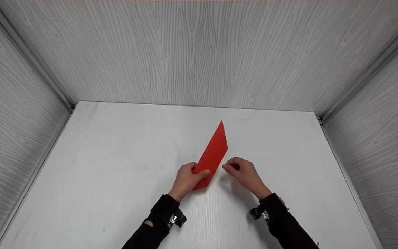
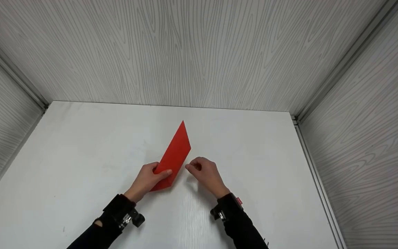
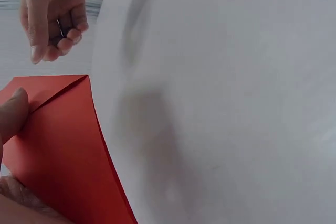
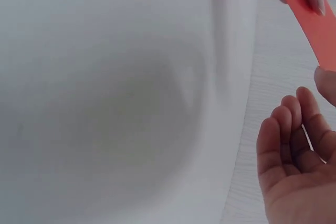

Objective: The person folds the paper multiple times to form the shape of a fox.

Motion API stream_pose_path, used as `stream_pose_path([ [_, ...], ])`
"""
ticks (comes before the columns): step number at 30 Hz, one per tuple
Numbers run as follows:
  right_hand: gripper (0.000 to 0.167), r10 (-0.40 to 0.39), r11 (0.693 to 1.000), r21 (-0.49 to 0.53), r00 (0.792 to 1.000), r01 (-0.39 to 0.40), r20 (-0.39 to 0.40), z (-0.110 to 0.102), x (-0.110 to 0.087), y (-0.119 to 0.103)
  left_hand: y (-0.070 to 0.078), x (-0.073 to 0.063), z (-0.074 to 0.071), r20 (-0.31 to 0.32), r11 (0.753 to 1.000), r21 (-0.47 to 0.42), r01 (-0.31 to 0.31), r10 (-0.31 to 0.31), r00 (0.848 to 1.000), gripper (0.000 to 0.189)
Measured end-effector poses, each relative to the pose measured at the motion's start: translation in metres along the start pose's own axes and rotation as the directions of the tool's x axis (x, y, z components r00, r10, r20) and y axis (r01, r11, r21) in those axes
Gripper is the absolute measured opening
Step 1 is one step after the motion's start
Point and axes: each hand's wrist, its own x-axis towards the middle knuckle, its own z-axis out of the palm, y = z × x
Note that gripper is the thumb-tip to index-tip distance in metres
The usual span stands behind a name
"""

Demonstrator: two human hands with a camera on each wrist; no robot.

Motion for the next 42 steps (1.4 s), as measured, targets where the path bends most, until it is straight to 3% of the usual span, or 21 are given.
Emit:
stream_pose_path([
  [5,0.017,0.023,0.983,0.183,1.000,-0.026,0.018,-0.002,-0.001,-0.011,0.002,-0.003,0.005,0.029,0.990,-0.139,0.025,-0.021,0.999,0.040],
  [11,0.014,0.069,0.938,0.339,0.997,-0.078,0.037,-0.004,-0.005,-0.027,0.003,-0.006,0.009,0.040,0.982,-0.185,0.033,-0.027,0.999,0.043],
  [18,0.013,0.067,0.922,0.378,0.997,-0.081,0.048,-0.009,-0.009,-0.045,0.004,-0.008,0.013,0.058,0.980,-0.194,0.033,-0.022,0.998,0.042],
  [25,0.011,0.110,0.915,0.385,0.993,-0.120,0.049,0.000,-0.002,-0.020,0.009,-0.007,0.013,0.096,0.978,-0.203,-0.038,0.059,0.994,0.044],
  [31,0.020,0.107,0.903,0.411,0.992,-0.127,0.072,0.001,-0.002,-0.015,0.019,-0.002,0.014,0.042,0.977,-0.191,-0.094,0.104,0.994,0.036],
  [36,0.022,0.086,0.904,0.413,0.993,-0.110,0.077,0.001,-0.003,-0.015,0.023,0.000,0.015,-0.001,0.983,-0.149,-0.108,0.109,0.994,0.027],
  [42,0.018,0.075,0.892,0.444,0.996,-0.089,0.048,0.002,-0.002,-0.018,0.025,0.001,0.015,-0.005,0.988,-0.112,-0.110,0.110,0.994,0.024],
])
